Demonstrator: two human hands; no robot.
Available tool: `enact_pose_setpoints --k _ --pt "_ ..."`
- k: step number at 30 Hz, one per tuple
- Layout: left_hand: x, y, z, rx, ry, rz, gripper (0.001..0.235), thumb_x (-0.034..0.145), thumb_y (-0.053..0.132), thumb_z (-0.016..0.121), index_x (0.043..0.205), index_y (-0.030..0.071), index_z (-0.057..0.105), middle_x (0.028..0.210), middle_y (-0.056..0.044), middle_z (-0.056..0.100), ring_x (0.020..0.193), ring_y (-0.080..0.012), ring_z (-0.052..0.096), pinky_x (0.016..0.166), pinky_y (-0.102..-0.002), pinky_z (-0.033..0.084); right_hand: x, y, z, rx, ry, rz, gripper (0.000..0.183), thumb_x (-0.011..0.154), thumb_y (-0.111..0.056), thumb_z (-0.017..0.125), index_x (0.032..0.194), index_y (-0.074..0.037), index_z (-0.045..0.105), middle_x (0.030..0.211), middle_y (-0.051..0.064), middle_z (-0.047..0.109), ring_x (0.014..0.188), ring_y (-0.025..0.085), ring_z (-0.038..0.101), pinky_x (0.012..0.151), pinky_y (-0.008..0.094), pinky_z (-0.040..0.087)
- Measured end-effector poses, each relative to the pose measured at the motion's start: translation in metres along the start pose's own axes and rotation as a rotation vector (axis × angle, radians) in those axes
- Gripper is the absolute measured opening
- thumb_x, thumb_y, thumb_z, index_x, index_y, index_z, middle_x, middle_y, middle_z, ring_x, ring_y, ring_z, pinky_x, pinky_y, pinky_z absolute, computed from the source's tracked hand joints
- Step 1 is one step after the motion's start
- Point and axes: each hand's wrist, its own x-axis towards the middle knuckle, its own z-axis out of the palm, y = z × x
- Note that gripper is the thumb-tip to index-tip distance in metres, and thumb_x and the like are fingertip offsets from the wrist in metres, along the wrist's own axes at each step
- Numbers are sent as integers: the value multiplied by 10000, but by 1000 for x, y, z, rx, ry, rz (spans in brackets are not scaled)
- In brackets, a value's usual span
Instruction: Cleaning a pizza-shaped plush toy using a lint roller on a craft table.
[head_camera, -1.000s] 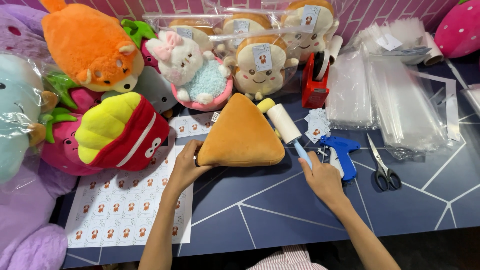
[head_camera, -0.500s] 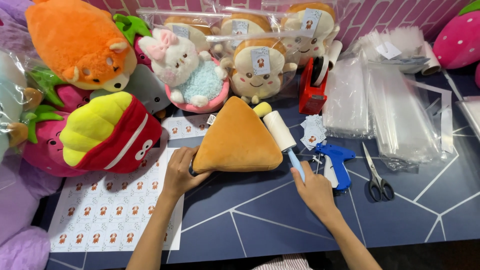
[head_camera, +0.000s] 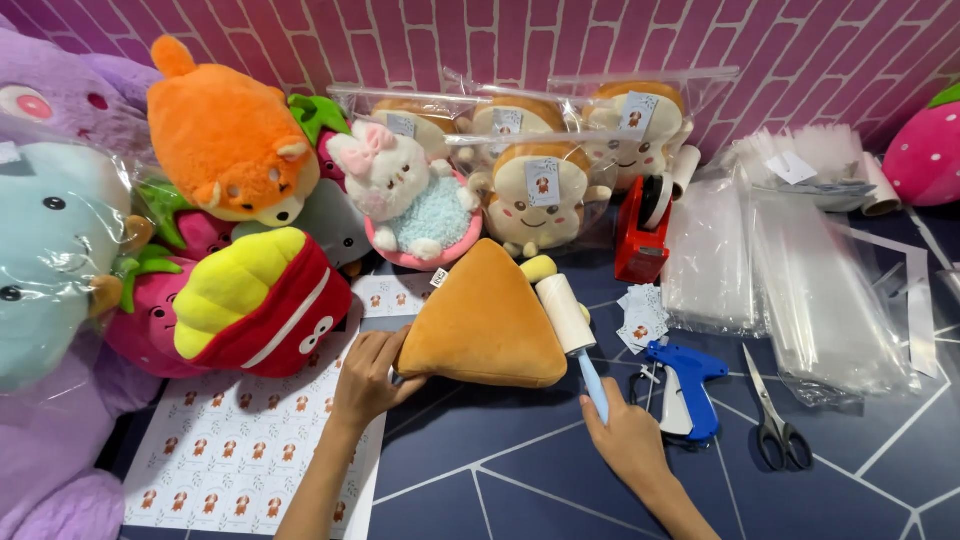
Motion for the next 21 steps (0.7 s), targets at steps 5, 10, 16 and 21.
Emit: enact_pose_setpoints --k 5,10,16,21 --pt "0 -1 1 -1 -12 -23 616 816 409 820 1231 -11 647 984 -123 678 894 -284 648 814 -397 522 5 5 3 -30 22 -8 352 977 -491 442 1202 -229 513 650 62 638 559 307 647 555 436 493" --pt "3 0 -2 -61 -44 -70 590 805 380 840 1227 22 633 989 -106 672 908 -273 641 812 -394 495 4 6 -4 -52 44 -28 359 978 -502 431 1204 -237 521 697 64 657 591 327 663 559 448 497" --pt "12 10 -14 -389 -235 -374 559 738 272 892 1186 64 629 1136 -73 711 1038 -230 677 879 -342 506 -4 1 -17 -3 75 -47 427 991 -502 389 1288 -225 520 619 45 615 518 267 617 520 413 465" --pt "34 40 -36 -485 -293 -586 673 600 109 931 1187 25 614 902 -181 693 882 -348 701 882 -491 570 -18 -14 -35 -79 47 46 455 1016 -562 386 1311 -267 568 796 231 755 858 402 769 784 466 577"
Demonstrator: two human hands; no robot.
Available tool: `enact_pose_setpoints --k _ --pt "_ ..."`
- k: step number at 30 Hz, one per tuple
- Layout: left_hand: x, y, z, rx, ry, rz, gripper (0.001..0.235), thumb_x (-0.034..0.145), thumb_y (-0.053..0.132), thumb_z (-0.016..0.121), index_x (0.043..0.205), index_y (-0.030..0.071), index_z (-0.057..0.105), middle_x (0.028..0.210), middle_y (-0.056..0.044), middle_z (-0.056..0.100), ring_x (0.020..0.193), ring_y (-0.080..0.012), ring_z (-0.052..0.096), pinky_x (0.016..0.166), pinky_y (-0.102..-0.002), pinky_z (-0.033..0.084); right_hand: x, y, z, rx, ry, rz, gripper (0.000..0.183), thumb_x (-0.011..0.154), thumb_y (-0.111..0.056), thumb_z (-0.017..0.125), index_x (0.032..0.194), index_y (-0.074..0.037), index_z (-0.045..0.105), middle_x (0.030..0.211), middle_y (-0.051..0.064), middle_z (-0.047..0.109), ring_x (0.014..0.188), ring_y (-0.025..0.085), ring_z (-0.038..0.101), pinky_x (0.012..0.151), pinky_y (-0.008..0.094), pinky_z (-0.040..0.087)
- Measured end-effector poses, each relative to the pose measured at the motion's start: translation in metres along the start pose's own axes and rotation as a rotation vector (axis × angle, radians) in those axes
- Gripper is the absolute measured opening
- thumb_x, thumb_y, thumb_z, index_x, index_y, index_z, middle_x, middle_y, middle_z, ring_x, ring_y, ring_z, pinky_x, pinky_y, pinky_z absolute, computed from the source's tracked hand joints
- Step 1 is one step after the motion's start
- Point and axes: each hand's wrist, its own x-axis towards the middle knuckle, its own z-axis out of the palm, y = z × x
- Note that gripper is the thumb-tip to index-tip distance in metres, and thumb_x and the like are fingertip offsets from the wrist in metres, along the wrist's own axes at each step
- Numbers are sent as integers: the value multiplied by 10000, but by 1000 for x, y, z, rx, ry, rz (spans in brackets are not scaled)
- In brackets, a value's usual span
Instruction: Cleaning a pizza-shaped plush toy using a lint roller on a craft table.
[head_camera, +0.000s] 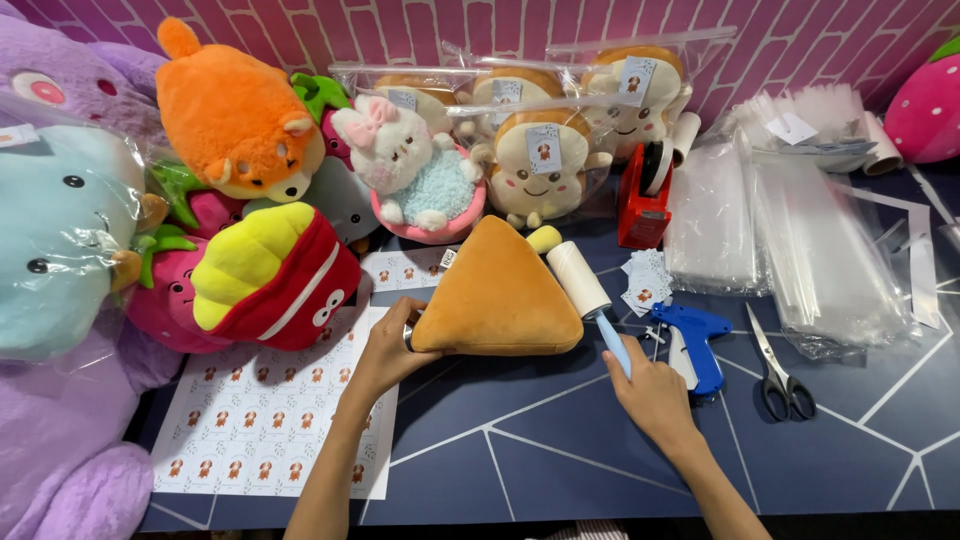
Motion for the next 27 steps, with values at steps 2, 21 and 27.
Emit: enact_pose_setpoints --k 2,21,27 --pt "0 1 3 2 -10 -3 661 604 106 927 1178 25 609 896 -184 691 876 -350 704 874 -489 573 -2 4 -2 4 24 13 444 1024 -546 385 1308 -261 573 787 231 754 853 402 769 780 469 577" --pt "-13 -33 16 41 2 -76 662 664 157 911 1217 58 561 953 -180 695 938 -341 707 873 -477 585 3 26 13 -51 22 -108 394 1002 -547 407 1287 -326 565 658 148 723 753 357 769 737 451 585" --pt "-13 -26 14 28 30 -26 673 649 194 945 1197 51 580 970 -167 680 944 -337 706 892 -467 580 -1 27 11 -42 -23 -115 411 1008 -530 394 1295 -282 555 688 165 735 765 363 775 740 465 598"
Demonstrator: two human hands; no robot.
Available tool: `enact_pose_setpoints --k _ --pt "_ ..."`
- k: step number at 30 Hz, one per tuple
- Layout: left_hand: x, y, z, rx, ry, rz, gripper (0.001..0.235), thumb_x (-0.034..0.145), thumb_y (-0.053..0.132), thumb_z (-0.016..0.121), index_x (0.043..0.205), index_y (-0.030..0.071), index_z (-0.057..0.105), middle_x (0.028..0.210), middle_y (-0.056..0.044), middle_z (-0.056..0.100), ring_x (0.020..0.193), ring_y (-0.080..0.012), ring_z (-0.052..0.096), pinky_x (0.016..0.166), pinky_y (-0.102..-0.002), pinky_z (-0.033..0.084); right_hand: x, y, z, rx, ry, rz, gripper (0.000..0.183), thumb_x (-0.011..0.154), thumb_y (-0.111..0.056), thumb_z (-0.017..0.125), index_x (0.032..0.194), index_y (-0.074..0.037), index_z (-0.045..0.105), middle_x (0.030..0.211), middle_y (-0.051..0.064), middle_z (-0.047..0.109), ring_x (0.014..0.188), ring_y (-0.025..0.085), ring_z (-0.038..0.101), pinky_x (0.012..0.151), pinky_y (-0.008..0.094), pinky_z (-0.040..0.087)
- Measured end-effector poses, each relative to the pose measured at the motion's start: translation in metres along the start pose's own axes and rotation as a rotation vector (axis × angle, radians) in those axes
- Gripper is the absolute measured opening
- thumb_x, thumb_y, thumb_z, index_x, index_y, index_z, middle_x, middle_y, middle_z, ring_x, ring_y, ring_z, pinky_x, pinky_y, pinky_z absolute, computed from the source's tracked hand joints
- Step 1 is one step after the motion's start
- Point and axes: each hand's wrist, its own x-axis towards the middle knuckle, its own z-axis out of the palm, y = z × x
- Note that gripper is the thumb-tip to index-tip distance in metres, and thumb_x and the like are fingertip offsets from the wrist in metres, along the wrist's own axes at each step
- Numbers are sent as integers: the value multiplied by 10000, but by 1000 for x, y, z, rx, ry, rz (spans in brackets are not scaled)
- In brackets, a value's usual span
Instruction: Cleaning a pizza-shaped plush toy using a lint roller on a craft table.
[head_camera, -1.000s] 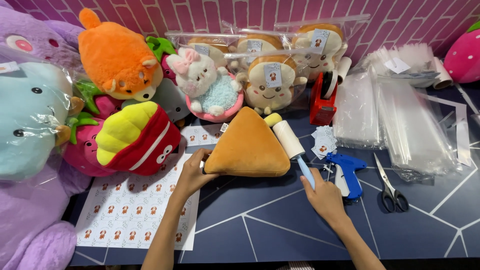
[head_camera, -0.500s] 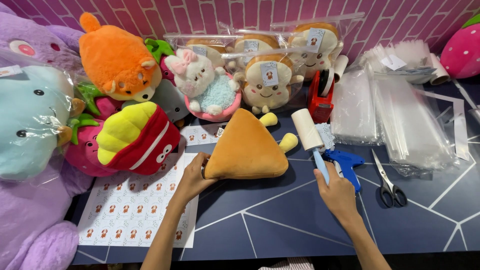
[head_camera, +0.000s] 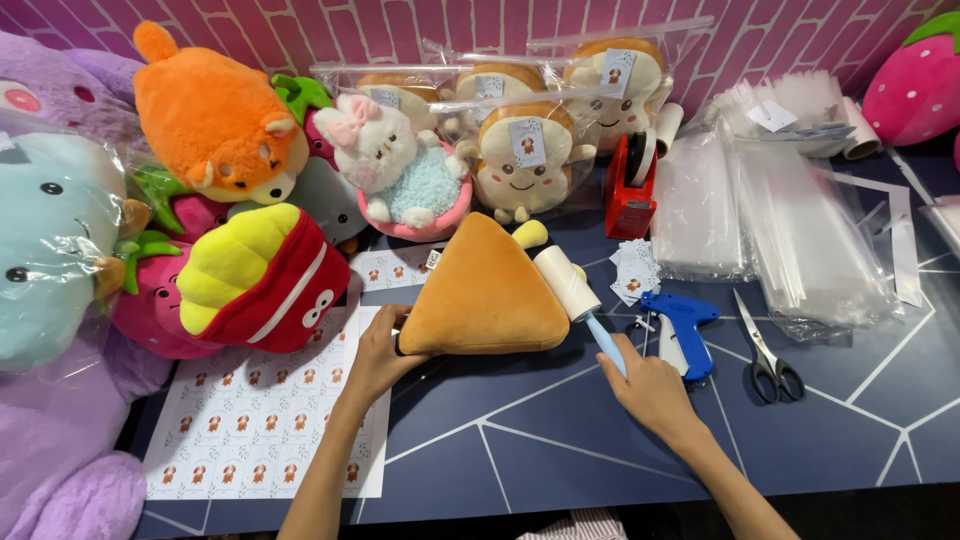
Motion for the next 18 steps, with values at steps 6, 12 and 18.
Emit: enact_pose_setpoints --k 6,12,18 --pt "1 1 0 -13 -1 -4 672 649 176 941 1198 39 577 988 -175 669 957 -351 704 902 -481 575 11 5 1 -203 49 -36 395 1014 -523 392 1278 -268 540 687 150 730 770 347 778 737 451 606" --pt "0 3 -4 -5 -22 -4 659 658 181 947 1190 49 582 982 -159 662 957 -336 705 903 -467 576 6 -7 -7 -206 39 -21 390 1021 -503 383 1225 -218 553 719 177 740 800 370 777 762 474 609" --pt "1 -9 2 -50 -59 18 561 665 158 948 1135 77 653 897 -120 700 891 -295 714 867 -421 578 -10 -16 -15 -201 24 14 375 1022 -503 388 1177 -213 569 707 152 747 788 342 784 760 460 617"
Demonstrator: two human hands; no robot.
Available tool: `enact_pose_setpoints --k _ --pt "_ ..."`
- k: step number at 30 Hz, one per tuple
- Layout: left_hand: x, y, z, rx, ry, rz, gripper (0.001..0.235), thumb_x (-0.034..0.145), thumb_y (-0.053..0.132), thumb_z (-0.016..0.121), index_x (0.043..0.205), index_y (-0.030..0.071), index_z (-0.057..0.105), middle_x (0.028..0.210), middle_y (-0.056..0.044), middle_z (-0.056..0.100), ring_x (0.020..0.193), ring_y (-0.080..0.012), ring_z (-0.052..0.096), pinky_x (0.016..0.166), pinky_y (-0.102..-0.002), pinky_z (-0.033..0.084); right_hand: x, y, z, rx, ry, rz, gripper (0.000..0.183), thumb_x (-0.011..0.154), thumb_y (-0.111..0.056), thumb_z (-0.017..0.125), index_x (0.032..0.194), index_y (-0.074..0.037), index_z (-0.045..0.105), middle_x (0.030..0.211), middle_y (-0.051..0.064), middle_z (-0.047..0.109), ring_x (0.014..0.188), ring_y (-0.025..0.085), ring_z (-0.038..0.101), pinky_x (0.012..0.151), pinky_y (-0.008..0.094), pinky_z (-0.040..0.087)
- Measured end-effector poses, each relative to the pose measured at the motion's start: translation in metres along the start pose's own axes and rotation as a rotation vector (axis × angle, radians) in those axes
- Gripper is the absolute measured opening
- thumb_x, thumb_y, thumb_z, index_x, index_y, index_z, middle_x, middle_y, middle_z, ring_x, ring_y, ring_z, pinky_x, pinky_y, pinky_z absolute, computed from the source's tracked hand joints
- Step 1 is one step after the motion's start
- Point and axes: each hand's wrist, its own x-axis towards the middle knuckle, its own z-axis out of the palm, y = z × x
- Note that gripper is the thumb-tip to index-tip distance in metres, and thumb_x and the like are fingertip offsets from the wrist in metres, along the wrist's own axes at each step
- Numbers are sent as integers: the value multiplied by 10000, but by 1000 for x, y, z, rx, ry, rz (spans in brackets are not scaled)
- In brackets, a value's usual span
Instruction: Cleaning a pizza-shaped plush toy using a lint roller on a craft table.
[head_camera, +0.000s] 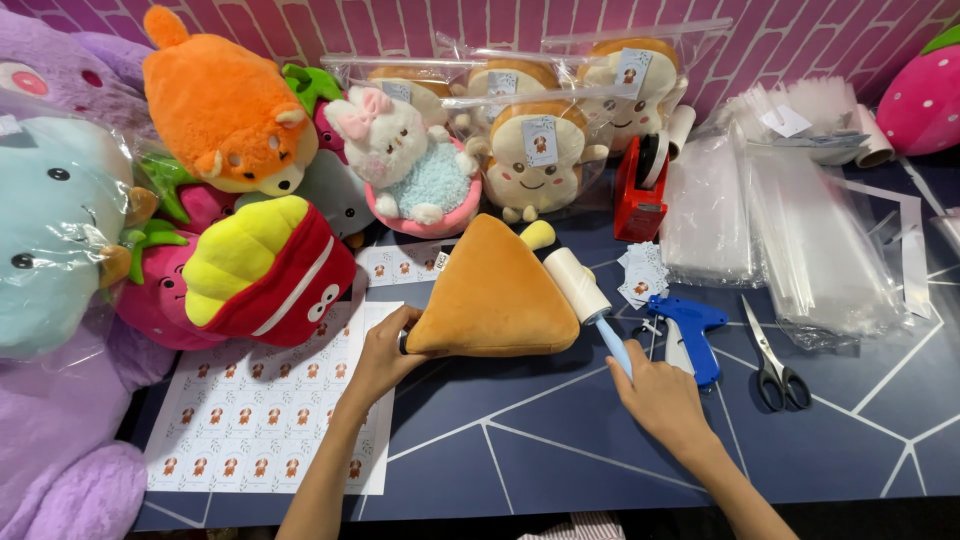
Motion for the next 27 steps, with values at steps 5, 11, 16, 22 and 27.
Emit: enact_pose_setpoints --k 5,11,16,22,27 --pt "1 -5 -3 -74 -52 59 431 761 281 865 1083 100 642 1008 -21 709 897 -164 653 763 -292 470 -8 7 3 -5 -42 47 419 1002 -526 379 1228 -197 505 607 65 657 558 319 653 548 449 510" --pt "4 -6 -13 -115 -75 61 436 734 214 876 1106 96 684 1035 -18 745 947 -151 677 819 -278 492 -12 2 -20 77 -115 99 415 994 -539 363 1257 -253 510 654 67 673 638 323 674 625 449 510" --pt "6 -6 -15 -80 -23 22 575 642 61 922 1174 79 703 947 -175 736 929 -370 706 911 -484 555 0 -10 -35 122 -66 77 437 1022 -542 351 1231 -229 575 770 198 757 875 392 773 821 488 583" --pt "0 -7 -1 -128 -4 -47 611 654 104 932 1197 64 653 938 -182 704 912 -346 683 901 -492 544 24 -20 -19 167 -71 12 476 1012 -550 340 1274 -209 543 835 241 751 938 436 746 869 528 551" --pt "0 -20 12 -148 7 -56 535 666 135 927 1115 88 642 921 -136 675 901 -303 664 887 -446 539 36 -20 -15 69 -15 46 481 1023 -555 307 1251 -195 530 842 231 744 931 430 744 865 522 553"
